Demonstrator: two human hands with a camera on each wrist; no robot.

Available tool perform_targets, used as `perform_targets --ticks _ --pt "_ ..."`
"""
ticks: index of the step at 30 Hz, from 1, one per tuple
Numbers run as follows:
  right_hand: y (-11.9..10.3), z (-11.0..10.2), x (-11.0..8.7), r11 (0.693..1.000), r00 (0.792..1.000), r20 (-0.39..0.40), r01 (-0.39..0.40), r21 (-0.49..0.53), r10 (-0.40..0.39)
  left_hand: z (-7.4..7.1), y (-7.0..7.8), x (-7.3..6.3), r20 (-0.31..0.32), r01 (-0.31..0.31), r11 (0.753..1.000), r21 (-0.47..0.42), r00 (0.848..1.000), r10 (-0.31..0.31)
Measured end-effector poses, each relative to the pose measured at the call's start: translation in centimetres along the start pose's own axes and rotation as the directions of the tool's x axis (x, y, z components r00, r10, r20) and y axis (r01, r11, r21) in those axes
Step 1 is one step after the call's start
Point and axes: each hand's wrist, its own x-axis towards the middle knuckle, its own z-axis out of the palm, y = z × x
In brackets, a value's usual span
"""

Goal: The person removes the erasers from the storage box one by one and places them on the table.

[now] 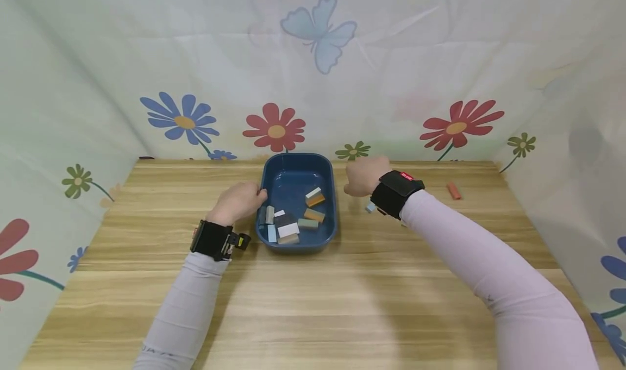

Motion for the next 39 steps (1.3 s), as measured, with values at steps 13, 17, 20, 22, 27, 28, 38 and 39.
perform_targets --ticks 13,17,20,22,27,28,38,39 --pt "-7.8 -4.5 2.1 0.992 0.994 -0.097 0.042 -0.115 -0.053 -0.5 -0.3 -0.1 -0.021 0.008 1.0 -0.007 1.0 -0.008" --pt "-9.8 -4.9 3.2 0.994 0.997 -0.071 0.034 -0.107 -0.042 -0.5 -0.3 -0.1 -0.009 0.009 1.0 -0.01 1.0 -0.009" --pt "-10.7 -4.6 4.1 0.992 0.997 -0.06 0.034 -0.123 -0.041 -0.4 -0.3 -0.1 -0.006 0.011 1.0 -0.014 1.0 -0.011" --pt "-11.2 -4.2 4.9 0.989 0.999 -0.048 0.018 -0.144 -0.025 -0.4 -0.4 -0.1 -0.005 0.012 1.0 -0.018 1.0 -0.012" --pt "-11.9 -2.8 6.9 0.984 0.998 0.011 -0.053 -0.167 0.055 -0.1 -0.6 0.0 -0.009 0.014 1.0 -0.011 1.0 -0.014" --pt "-11.9 -2.5 7.4 0.984 0.997 0.036 -0.066 -0.168 0.073 0.0 -0.6 0.0 -0.009 0.014 1.0 -0.008 1.0 -0.015" --pt "-11.9 -0.5 9.9 0.957 0.927 0.307 -0.136 -0.257 0.214 0.0 -0.3 0.0 -0.017 -0.003 1.0 -0.014 1.0 0.002" --pt "-11.9 -0.4 10.0 0.948 0.917 0.323 -0.141 -0.284 0.233 0.0 -0.2 0.0 -0.019 -0.005 1.0 -0.016 1.0 0.004"
